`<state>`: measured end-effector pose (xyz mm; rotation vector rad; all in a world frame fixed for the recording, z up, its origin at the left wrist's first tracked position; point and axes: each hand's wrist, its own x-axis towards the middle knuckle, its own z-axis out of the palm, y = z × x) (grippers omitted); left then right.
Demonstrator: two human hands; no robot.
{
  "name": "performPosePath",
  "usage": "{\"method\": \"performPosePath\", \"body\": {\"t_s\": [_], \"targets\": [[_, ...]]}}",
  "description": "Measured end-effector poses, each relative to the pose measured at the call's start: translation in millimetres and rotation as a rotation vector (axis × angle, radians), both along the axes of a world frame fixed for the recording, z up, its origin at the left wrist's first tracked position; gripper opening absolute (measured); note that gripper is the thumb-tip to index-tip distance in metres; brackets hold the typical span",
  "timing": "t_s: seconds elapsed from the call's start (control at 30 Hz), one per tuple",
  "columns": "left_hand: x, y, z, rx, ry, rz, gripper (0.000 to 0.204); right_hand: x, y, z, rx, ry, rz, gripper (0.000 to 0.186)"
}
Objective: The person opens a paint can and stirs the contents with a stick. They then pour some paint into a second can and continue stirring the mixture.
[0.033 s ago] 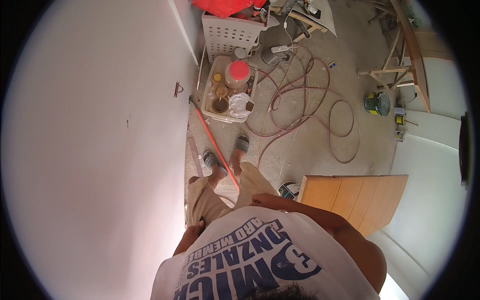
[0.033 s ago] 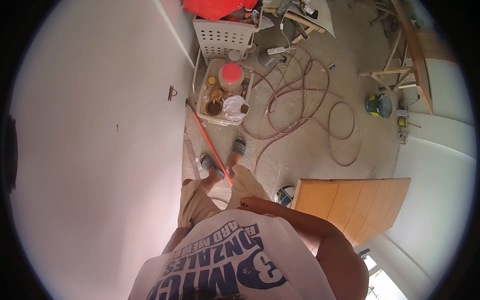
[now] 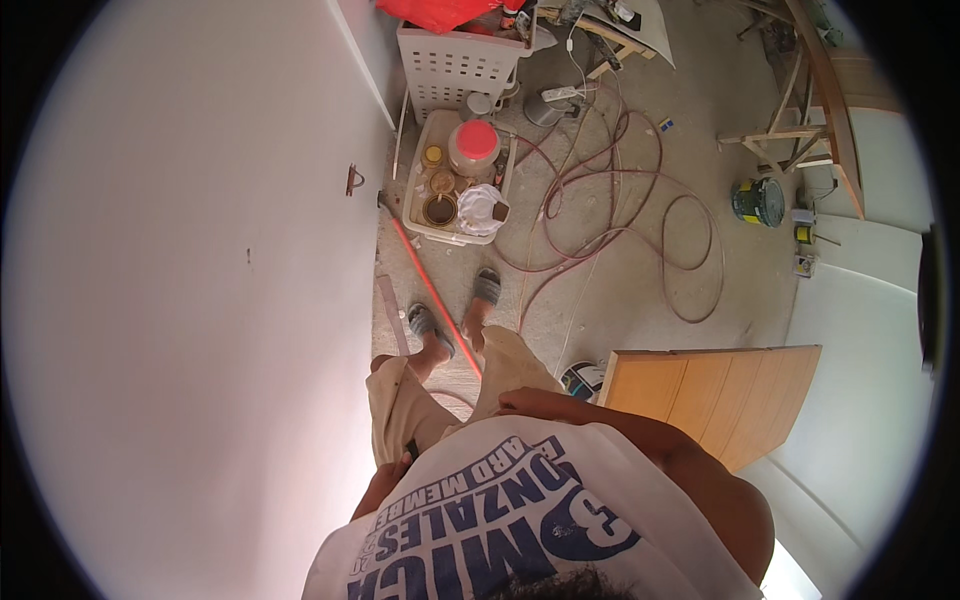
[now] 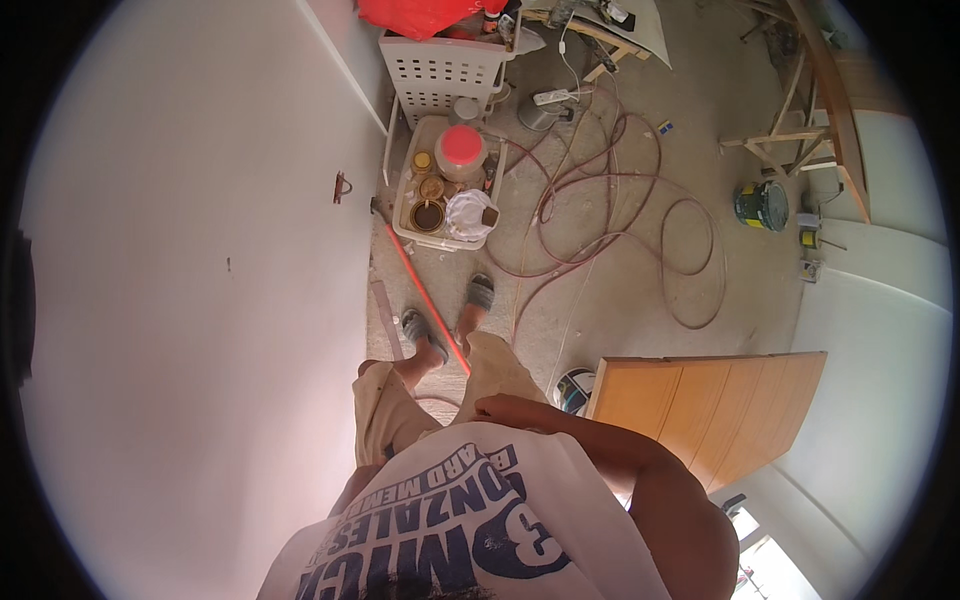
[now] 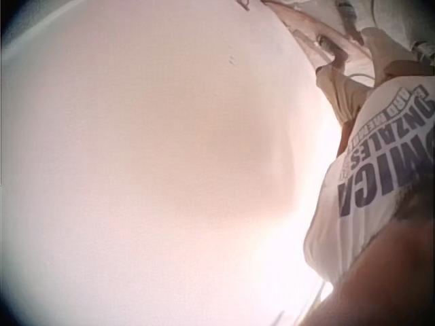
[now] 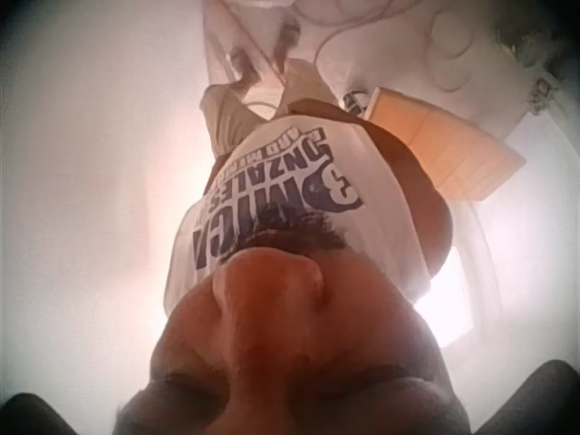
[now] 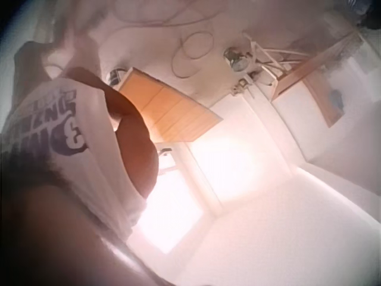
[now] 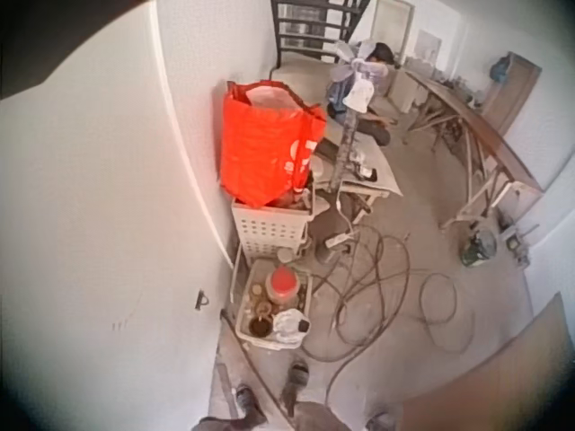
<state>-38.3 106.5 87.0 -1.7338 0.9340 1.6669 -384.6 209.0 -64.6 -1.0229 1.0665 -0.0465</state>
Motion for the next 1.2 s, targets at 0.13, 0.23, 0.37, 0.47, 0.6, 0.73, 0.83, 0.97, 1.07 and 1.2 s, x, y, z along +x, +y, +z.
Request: {"method": "performPosePath", "body": {"t_s": [0.13, 0.23, 0.37, 0.47, 0.6, 0.73, 0.83, 0.97, 1.07, 1.2], "targets": [[-17, 8, -28, 0.076, -0.003, -0.026, 0.059, -13, 34, -34, 0.018, -0.108, -0.027, 0.038], [-28, 4, -17, 0.133, 0.038, -0.107, 0.059, -18, 49, -26, 0.204, -0.175, -0.044, 0.042], [-27, -21, -53, 0.284, 0.112, -0.263, 0.058, -12, 2, -54, 0.255, -0.084, 0.200, 0.043], [-33, -70, -160, 0.287, 0.204, -0.268, 0.041, -31, -79, -129, 0.004, 0.048, -0.052, 0.034], [-102, -159, -354, -0.447, 0.376, 0.046, 0.026, -66, -201, -255, -0.423, 0.269, -0.526, 0.022], [-175, -236, -516, -0.931, 0.485, -0.102, 0.089, -105, -305, -325, -0.735, 0.325, -0.726, 0.021], [-211, -259, -574, -1.127, 0.623, -0.139, 0.118, -110, -348, -368, -0.959, 0.395, -0.567, 0.020], [-214, -273, -621, -1.058, 0.813, 0.050, 0.131, -101, -389, -418, -1.212, 0.445, -0.187, 0.016], [-211, -283, -637, -1.031, 0.856, -0.007, 0.129, -95, -401, -431, -1.243, 0.533, -0.027, 0.015], [-207, -301, -649, -1.175, 0.948, -0.102, 0.119, -78, -399, -411, -1.229, 0.476, -0.054, 0.016]]}}
